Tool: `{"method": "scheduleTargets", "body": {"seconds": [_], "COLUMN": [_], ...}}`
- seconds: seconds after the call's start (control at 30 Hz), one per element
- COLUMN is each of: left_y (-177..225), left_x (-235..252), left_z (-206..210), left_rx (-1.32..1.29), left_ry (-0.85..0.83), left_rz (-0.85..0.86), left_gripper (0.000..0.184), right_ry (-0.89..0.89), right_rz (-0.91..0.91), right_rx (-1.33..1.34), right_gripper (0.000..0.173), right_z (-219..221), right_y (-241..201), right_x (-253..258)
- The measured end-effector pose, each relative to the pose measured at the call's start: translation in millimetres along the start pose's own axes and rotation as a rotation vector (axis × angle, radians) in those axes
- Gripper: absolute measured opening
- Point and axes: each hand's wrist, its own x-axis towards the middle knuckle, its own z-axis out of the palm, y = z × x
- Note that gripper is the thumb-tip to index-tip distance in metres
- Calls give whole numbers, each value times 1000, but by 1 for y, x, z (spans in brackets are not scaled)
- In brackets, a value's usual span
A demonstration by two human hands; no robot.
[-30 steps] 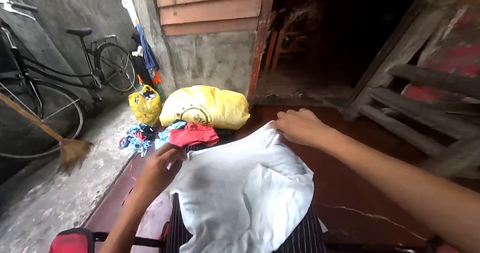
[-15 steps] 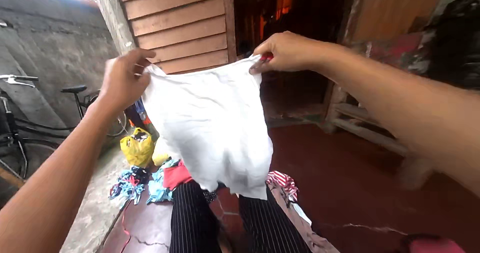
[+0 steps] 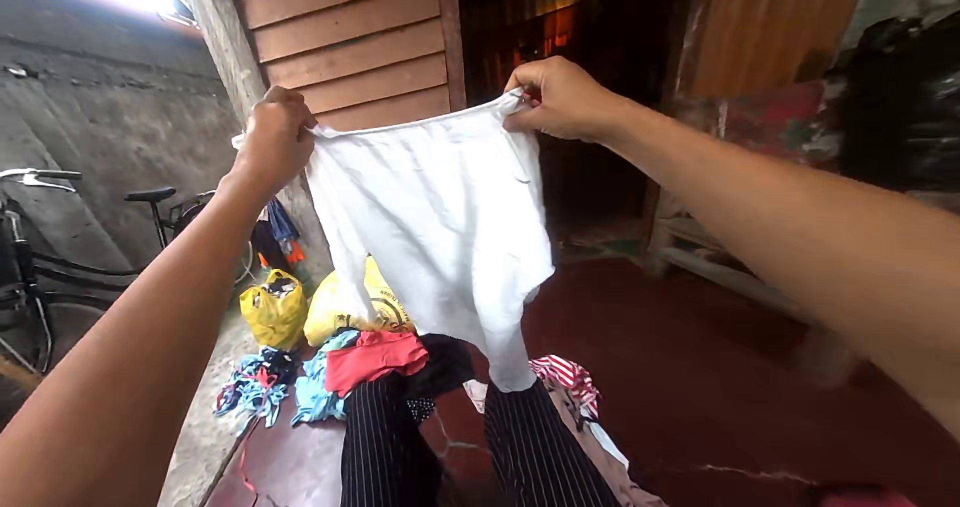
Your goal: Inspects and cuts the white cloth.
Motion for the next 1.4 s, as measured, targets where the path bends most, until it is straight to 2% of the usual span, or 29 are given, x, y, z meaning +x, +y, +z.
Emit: {"method": "scheduleTargets", "body": {"seconds": [0.07,0.17,0.3,0.43,0.57,0.67,0.73,0.83,0.87,0.9,0.97,1.0,1.13,1.3,1.4], "left_y": [2,3,-4,-12,-14,-16,-14,-7,-3,0,0,-1,-6,-3,9], "left_x": [3,7,7,2,-5,-8,-10,-16,-23,-32,-50,-56,-56,-45,-36], "left_z": [-5,-9,-5,0,4,5,3,3,9,16,37,46,63,69,70], "left_rx": [34,118,132,-28,-186,-231,-268,-367,-379,-359,-282,-284,-348,-364,-467], "left_ry": [-44,-172,-245,-217,-186,-149,-81,91,95,29,-182,-218,-97,-62,-31], "left_rz": [-11,-83,-204,-284,-408,-419,-417,-424,-412,-384,-352,-387,-518,-475,-433], "left_gripper": [15,14,16,18,23,24,23,26,28,29,26,26,29,34,37], "right_ry": [-130,-287,-216,-188,-175,-143,-29,153,132,65,-41,-61,-43,15,21], "right_rz": [-17,24,194,297,376,441,408,239,194,168,150,157,238,317,431], "right_rx": [-103,-46,127,213,293,288,263,228,198,137,-24,-64,-48,-23,144], "right_gripper": [31,40,31,31,18,21,23,29,33,34,28,24,23,26,30], "right_z": [2,2,-1,-4,-3,2,4,1,2,3,7,9,14,15,20], "right_y": [2,3,1,2,0,3,3,2,6,11,24,29,33,36,24], "right_x": [-1,-3,-4,-4,-9,-7,-6,-4,-4,-4,-7,-7,-5,-5,-9]}}
